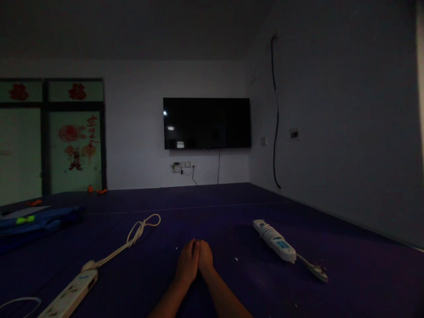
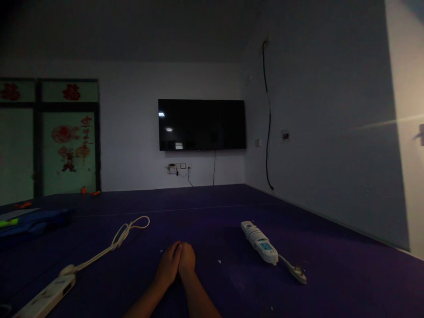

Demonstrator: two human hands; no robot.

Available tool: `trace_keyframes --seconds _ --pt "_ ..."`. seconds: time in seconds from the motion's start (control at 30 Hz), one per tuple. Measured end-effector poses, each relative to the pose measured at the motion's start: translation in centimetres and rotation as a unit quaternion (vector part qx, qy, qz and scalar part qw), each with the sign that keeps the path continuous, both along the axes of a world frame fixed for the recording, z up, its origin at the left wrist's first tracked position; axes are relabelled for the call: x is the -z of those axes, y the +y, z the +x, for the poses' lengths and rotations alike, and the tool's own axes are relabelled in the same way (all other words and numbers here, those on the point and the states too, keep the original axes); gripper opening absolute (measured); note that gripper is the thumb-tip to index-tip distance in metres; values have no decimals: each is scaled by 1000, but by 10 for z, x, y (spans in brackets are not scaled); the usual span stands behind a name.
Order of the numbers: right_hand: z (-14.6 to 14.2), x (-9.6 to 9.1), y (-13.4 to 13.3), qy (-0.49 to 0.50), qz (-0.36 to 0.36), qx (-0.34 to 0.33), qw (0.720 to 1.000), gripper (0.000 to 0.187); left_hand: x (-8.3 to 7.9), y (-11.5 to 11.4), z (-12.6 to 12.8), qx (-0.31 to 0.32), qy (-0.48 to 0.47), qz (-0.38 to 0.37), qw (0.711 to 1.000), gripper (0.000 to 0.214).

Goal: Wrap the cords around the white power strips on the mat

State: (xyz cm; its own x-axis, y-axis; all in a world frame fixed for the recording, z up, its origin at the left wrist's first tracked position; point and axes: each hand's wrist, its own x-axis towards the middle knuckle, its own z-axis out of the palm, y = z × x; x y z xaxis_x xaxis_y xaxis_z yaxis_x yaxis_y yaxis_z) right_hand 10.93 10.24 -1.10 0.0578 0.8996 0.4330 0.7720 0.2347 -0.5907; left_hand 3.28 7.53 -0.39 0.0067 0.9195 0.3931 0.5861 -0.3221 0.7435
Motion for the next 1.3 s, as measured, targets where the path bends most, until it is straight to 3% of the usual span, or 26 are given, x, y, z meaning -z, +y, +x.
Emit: trace_keyframes --seconds 1.3 --pt "1 -6 -5 11 -29 -4 1000 33 3 3 0 -3 7 -3 1000 57"
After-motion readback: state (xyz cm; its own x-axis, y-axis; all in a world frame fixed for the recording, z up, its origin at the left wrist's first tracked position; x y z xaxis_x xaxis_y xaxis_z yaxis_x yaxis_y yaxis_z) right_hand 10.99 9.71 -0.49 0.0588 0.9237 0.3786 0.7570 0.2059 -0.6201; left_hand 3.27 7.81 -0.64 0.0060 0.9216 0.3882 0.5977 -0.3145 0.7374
